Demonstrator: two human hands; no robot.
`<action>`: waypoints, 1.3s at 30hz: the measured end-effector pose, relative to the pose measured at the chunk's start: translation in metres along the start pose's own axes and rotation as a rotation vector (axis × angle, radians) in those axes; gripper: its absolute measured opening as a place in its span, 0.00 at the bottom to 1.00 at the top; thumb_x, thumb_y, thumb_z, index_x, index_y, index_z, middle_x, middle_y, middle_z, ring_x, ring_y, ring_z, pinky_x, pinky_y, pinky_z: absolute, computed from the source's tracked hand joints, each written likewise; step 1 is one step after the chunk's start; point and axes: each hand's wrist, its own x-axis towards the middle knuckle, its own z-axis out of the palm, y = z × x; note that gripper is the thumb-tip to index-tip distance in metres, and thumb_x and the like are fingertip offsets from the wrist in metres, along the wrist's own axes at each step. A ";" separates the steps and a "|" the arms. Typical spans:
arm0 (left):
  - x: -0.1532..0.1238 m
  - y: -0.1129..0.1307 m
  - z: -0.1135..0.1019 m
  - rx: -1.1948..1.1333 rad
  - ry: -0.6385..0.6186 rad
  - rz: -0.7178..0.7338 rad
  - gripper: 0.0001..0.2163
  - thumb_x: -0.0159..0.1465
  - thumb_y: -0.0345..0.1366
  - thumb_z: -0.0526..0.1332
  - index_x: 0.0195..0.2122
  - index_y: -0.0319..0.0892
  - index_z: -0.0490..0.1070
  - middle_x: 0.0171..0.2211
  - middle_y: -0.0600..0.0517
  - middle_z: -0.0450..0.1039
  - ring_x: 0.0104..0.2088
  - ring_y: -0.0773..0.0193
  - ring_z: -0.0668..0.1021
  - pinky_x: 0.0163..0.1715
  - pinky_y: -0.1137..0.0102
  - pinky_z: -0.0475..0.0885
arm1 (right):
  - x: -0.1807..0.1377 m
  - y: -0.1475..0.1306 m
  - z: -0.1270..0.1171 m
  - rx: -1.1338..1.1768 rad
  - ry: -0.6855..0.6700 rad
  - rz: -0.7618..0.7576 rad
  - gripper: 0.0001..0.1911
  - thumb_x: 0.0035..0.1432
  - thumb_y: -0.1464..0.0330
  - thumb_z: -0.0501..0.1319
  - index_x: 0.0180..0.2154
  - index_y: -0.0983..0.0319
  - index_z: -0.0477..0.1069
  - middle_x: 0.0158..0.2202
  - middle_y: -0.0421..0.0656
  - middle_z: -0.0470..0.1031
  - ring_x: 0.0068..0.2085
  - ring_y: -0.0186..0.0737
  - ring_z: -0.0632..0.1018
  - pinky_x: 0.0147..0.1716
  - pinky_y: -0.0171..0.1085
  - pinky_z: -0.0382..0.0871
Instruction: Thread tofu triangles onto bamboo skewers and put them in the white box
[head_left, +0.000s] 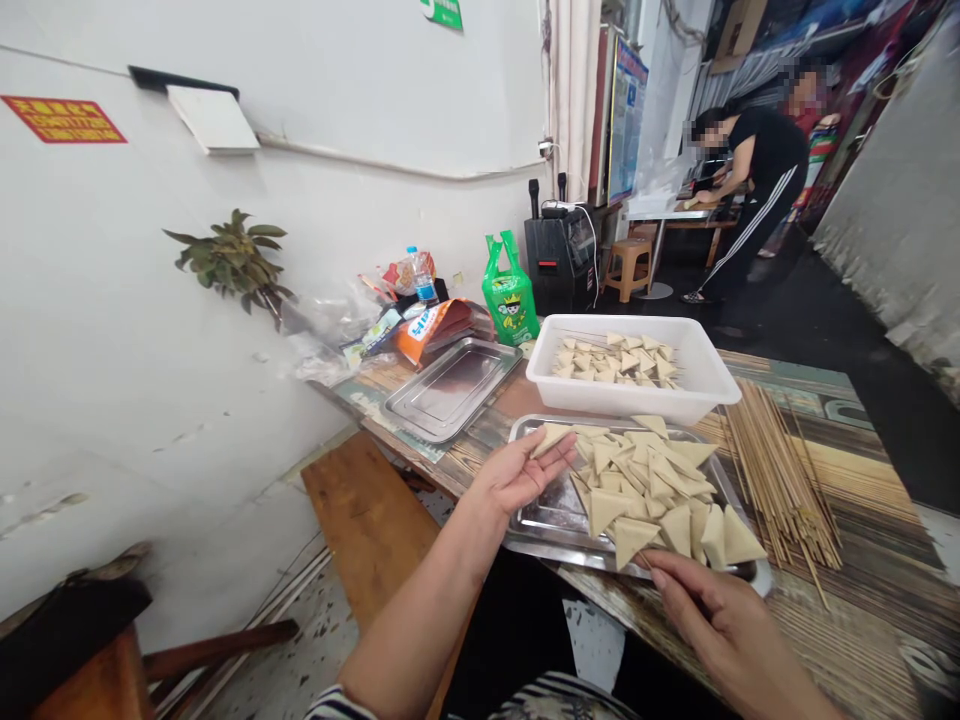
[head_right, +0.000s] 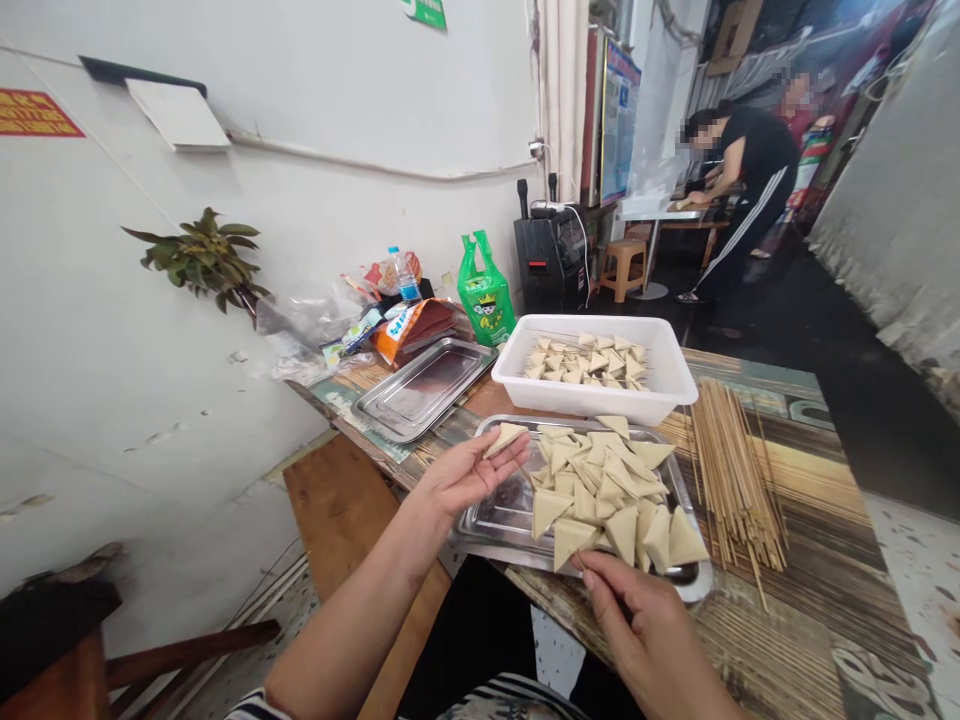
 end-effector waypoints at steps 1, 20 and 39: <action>0.000 0.000 0.000 -0.003 -0.001 0.000 0.02 0.60 0.26 0.54 0.33 0.32 0.64 0.40 0.35 0.71 0.44 0.53 0.75 0.42 0.60 0.73 | 0.000 0.000 0.000 -0.001 -0.002 0.003 0.15 0.59 0.63 0.51 0.40 0.61 0.72 0.36 0.44 0.78 0.36 0.37 0.78 0.36 0.32 0.70; -0.009 -0.020 0.007 -0.089 -0.056 0.046 0.05 0.56 0.25 0.59 0.32 0.36 0.62 0.44 0.40 0.69 0.48 0.52 0.72 0.43 0.57 0.71 | -0.004 0.006 0.006 -0.033 0.118 -0.062 0.13 0.59 0.64 0.52 0.41 0.61 0.71 0.33 0.43 0.78 0.32 0.35 0.78 0.32 0.29 0.72; -0.017 -0.028 0.017 -0.030 -0.064 0.217 0.06 0.55 0.26 0.61 0.35 0.33 0.69 0.34 0.44 0.73 0.41 0.56 0.76 0.45 0.62 0.71 | -0.002 0.009 0.008 -0.193 0.198 -0.293 0.11 0.59 0.70 0.52 0.42 0.63 0.68 0.37 0.47 0.78 0.37 0.34 0.79 0.36 0.27 0.72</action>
